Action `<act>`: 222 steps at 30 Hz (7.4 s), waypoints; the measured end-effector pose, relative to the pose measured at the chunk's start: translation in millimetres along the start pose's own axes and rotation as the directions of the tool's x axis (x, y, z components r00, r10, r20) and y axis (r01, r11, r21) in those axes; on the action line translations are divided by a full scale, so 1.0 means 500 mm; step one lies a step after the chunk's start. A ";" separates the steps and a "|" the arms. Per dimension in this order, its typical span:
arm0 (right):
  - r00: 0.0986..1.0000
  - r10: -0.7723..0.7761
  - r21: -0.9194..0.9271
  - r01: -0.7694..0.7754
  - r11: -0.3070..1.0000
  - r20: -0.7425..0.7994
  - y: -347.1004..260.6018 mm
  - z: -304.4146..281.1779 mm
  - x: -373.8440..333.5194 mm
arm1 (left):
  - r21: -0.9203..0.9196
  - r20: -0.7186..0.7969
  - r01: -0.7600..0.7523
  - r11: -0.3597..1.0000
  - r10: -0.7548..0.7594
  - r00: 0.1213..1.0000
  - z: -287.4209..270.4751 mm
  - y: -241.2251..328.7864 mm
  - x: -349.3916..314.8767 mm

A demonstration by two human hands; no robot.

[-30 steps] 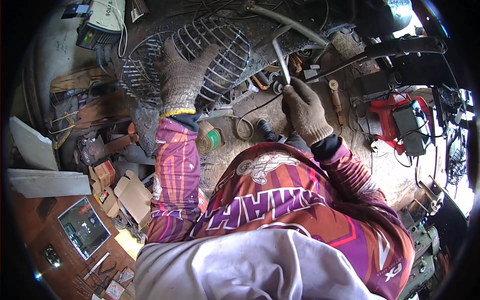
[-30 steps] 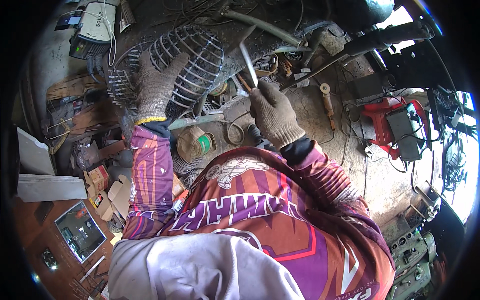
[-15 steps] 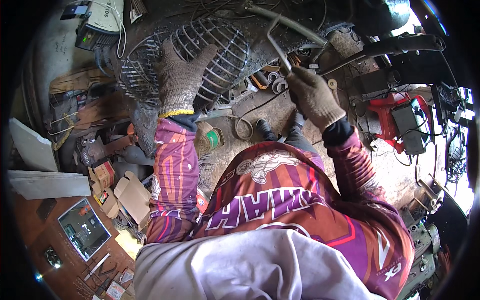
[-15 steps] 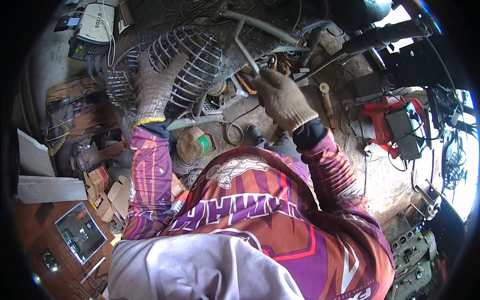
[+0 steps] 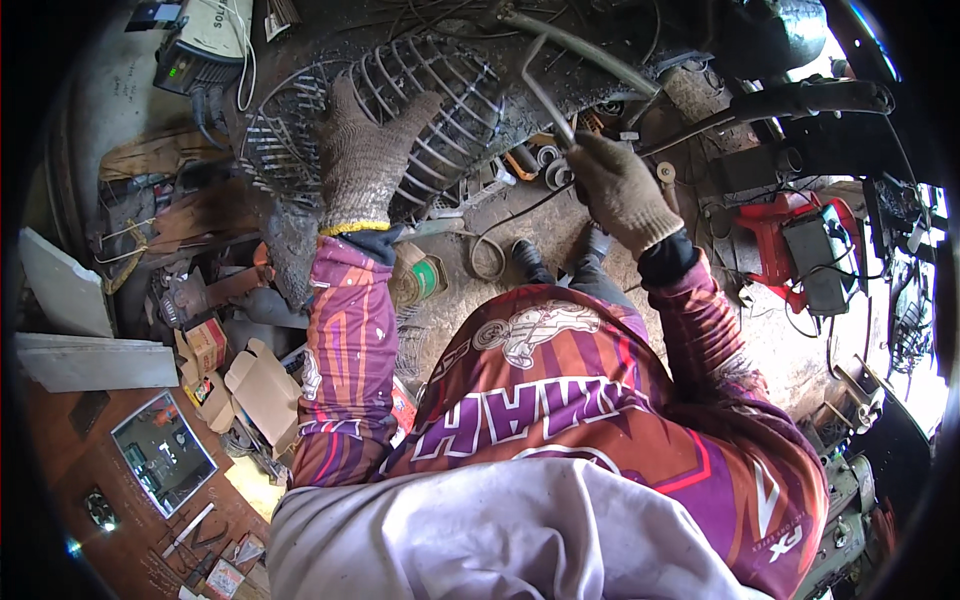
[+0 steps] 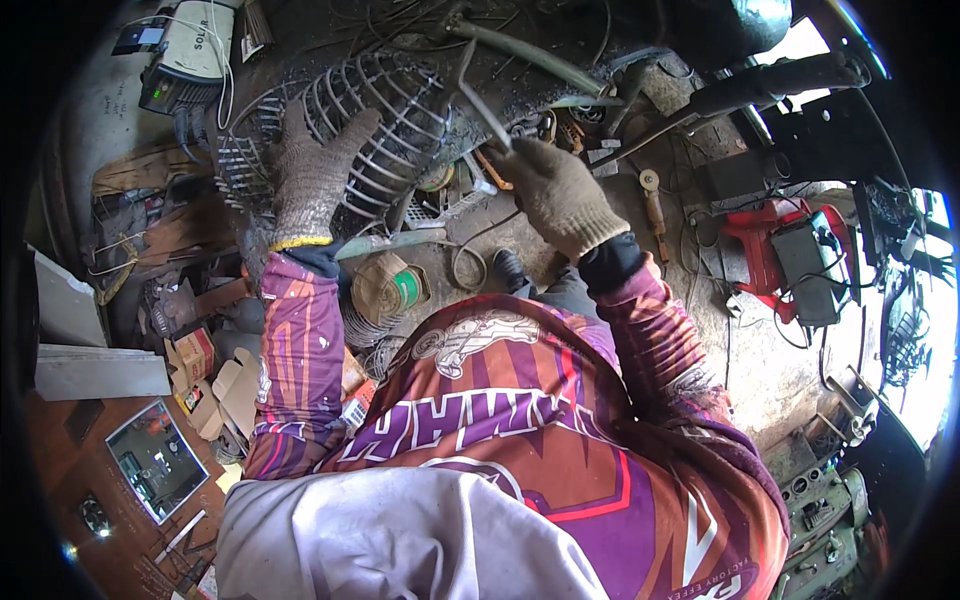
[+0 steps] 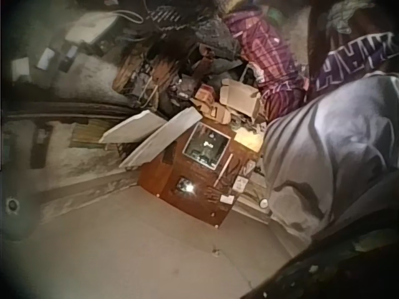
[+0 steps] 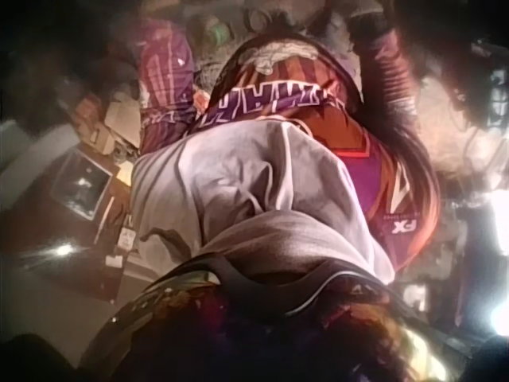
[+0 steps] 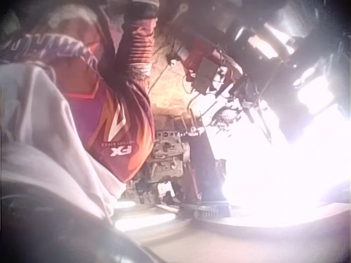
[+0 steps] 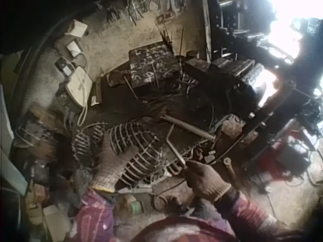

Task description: The person holds a metal wire frame against a workbench and applies a welding tool to various joints of the frame.

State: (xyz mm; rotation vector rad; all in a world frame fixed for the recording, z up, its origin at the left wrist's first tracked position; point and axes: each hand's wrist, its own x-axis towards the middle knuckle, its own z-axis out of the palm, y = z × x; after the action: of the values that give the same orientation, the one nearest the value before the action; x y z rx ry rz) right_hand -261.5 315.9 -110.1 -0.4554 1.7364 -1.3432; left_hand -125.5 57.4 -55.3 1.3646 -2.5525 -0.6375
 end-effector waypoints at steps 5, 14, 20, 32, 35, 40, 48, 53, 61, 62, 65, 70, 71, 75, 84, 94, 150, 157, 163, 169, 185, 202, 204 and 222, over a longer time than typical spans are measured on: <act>0.963 -0.267 -0.174 0.258 0.950 -0.029 0.075 -0.012 0.021 | 0.051 -0.037 0.012 0.999 -0.010 0.999 0.009 -0.001 0.004; 0.986 -0.151 -0.121 0.142 0.983 -0.076 0.062 0.014 -0.019 | 0.053 -0.031 0.021 0.998 -0.020 0.999 -0.001 0.016 -0.006; 0.984 -0.083 0.063 0.094 0.994 -0.159 0.036 0.042 -0.055 | 0.005 -0.032 -0.037 0.999 0.037 0.999 -0.003 0.006 -0.001; 0.980 -0.141 -0.210 0.110 0.971 -0.139 0.081 0.055 -0.072 | 0.001 -0.055 -0.016 1.000 0.016 0.998 -0.001 0.001 -0.008; 0.987 -0.050 -0.044 0.044 0.998 -0.152 0.075 0.052 -0.081 | -0.005 -0.077 -0.055 0.998 0.055 0.996 0.004 0.001 -0.007; 0.971 -0.085 0.177 0.126 0.976 -0.222 0.084 0.077 -0.103 | 0.021 -0.071 -0.033 0.999 0.034 0.997 -0.001 0.005 -0.009; 0.984 -0.008 0.297 0.062 0.953 -0.179 0.090 0.082 -0.100 | 0.030 -0.052 -0.010 0.999 0.011 0.999 -0.003 0.011 -0.008; 0.981 0.157 0.262 -0.123 0.957 -0.113 0.086 0.082 -0.109 | 0.043 -0.062 0.010 0.999 -0.008 0.998 -0.007 0.022 -0.013; 0.993 -0.058 -0.035 0.055 0.998 -0.107 0.107 0.086 -0.095 | 0.031 -0.070 -0.018 0.999 0.020 0.997 -0.003 0.013 -0.008; 0.990 -0.027 0.007 0.029 1.000 -0.139 0.091 0.085 -0.109 | 0.037 -0.062 -0.008 0.999 0.011 0.998 -0.002 0.009 -0.013; 0.979 -0.105 -0.050 0.097 0.994 -0.175 0.089 0.086 -0.112 | 0.048 -0.068 0.039 0.998 -0.036 0.997 -0.004 0.020 -0.013; 0.971 -0.204 -0.303 0.159 0.940 -0.123 0.096 0.081 -0.117 | 0.067 -0.060 0.032 0.997 -0.027 0.998 0.006 0.011 -0.010; 0.953 -0.258 -0.333 0.196 0.923 -0.156 0.096 0.081 -0.125 | 0.068 -0.059 0.038 0.997 -0.034 0.998 0.006 0.007 -0.011; 0.946 -0.302 -0.418 0.229 0.879 -0.116 0.091 0.080 -0.103 | 0.038 -0.071 0.004 0.999 -0.002 0.998 0.008 -0.006 -0.006; 0.992 -0.116 -0.551 0.073 0.831 -0.044 0.071 0.066 -0.093 | 0.015 -0.045 0.000 1.000 0.001 0.999 0.008 -0.001 -0.009; 0.972 -0.226 -0.520 0.163 0.838 -0.060 0.090 0.050 -0.092 | -0.003 -0.071 0.005 1.000 -0.005 0.997 0.013 -0.004 -0.002; 0.924 -0.379 -0.287 0.350 0.891 -0.049 0.123 0.058 -0.111 | 0.029 -0.063 0.057 0.998 -0.055 0.996 0.012 0.020 -0.007; 0.937 -0.336 -0.309 0.295 0.904 -0.089 0.107 0.073 -0.110 | -0.031 -0.098 0.009 0.999 -0.012 0.995 0.014 0.020 0.000; 0.950 -0.280 -0.276 0.235 0.932 -0.136 0.110 0.079 -0.116 | 0.011 -0.079 -0.015 1.000 0.016 0.997 0.021 -0.004 0.011; 0.945 -0.314 -0.488 0.234 0.841 -0.088 0.106 0.087 -0.099 | 0.027 -0.074 0.009 1.000 -0.006 0.997 0.016 0.011 0.002; 0.994 -0.110 -0.525 0.086 0.847 -0.014 0.078 0.078 -0.087 | 0.023 -0.093 0.014 1.000 -0.011 0.996 0.019 0.012 0.002; 0.933 -0.355 -0.574 0.257 0.778 -0.063 0.129 0.081 -0.084 | -0.007 -0.056 0.004 1.000 -0.004 0.998 0.017 -0.002 0.008; 0.933 -0.352 -0.493 0.273 0.826 -0.072 0.114 0.071 -0.086 | 0.022 -0.078 -0.004 1.000 0.005 0.997 0.017 0.001 0.010; 0.939 -0.342 -0.413 0.304 0.858 -0.019 0.110 0.073 -0.091 | 0.099 -0.057 0.046 0.994 -0.040 0.998 0.013 0.000 0.005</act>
State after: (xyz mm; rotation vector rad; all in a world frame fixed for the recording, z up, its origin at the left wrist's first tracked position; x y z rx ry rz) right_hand -195.1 346.8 -143.2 -0.9712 2.0929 -1.2385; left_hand -129.0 56.9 -61.1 1.4515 -2.5493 -0.4777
